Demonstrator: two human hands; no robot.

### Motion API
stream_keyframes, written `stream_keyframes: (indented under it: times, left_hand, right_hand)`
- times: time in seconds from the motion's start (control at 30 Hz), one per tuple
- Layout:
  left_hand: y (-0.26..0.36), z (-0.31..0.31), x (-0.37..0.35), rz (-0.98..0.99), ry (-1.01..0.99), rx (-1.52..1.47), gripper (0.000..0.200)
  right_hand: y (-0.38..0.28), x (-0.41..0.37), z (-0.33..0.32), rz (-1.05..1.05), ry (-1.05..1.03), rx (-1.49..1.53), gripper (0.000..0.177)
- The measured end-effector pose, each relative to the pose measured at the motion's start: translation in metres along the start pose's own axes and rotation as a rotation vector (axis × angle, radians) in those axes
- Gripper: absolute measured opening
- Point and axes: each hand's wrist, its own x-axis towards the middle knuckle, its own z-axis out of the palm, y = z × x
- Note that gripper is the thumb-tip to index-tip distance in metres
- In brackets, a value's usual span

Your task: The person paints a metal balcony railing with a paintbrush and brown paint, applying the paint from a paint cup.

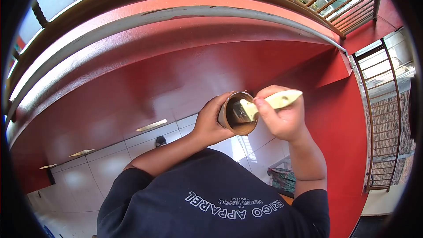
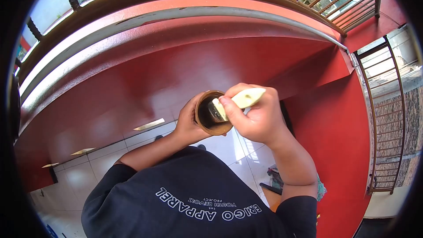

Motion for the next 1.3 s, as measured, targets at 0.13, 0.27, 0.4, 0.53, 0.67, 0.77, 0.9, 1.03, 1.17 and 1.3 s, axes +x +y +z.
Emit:
stream_keyframes:
  times: [0.13, 0.27, 0.4, 0.53, 0.67, 0.77, 0.9, 1.03, 1.17, 1.3]
  left_hand:
    - [-0.005, -0.002, 0.001, -0.027, 0.033, 0.087, 0.09]
    - [-0.013, 0.002, 0.002, -0.08, 0.039, 0.062, 0.094]
    - [-0.013, 0.011, 0.007, -0.046, 0.034, 0.105, 0.095]
    - [-0.01, 0.021, 0.012, -0.031, 0.031, 0.167, 0.095]
    - [-0.016, 0.034, 0.014, -0.041, 0.06, 0.182, 0.095]
    - [-0.017, 0.043, 0.016, -0.018, 0.064, 0.222, 0.096]
    - [-0.011, 0.051, 0.02, 0.035, 0.071, 0.315, 0.097]
    - [-0.002, 0.056, 0.023, 0.05, 0.076, 0.352, 0.096]
    - [-0.004, 0.058, 0.023, 0.035, 0.098, 0.303, 0.098]
    - [-0.008, 0.057, 0.026, 0.031, 0.113, 0.224, 0.1]
  right_hand:
    - [0.002, 0.003, 0.0, -0.022, -0.015, -0.027, 0.006]
    - [-0.001, -0.001, -0.032, 0.046, 0.141, 0.193, 0.008]
    - [0.016, -0.01, -0.041, 0.102, 0.242, 0.33, 0.01]
    - [0.037, -0.023, -0.054, 0.129, 0.266, 0.269, 0.011]
    - [0.045, -0.034, -0.073, 0.132, 0.33, 0.241, 0.012]
    - [0.05, -0.043, -0.083, 0.118, 0.363, 0.256, 0.012]
    - [0.059, -0.051, -0.093, 0.087, 0.406, 0.317, 0.013]
    - [0.066, -0.056, -0.099, 0.067, 0.486, 0.454, 0.015]
    - [0.075, -0.061, -0.104, 0.116, 0.549, 0.579, 0.017]
    - [0.087, -0.068, -0.101, 0.178, 0.641, 0.634, 0.017]
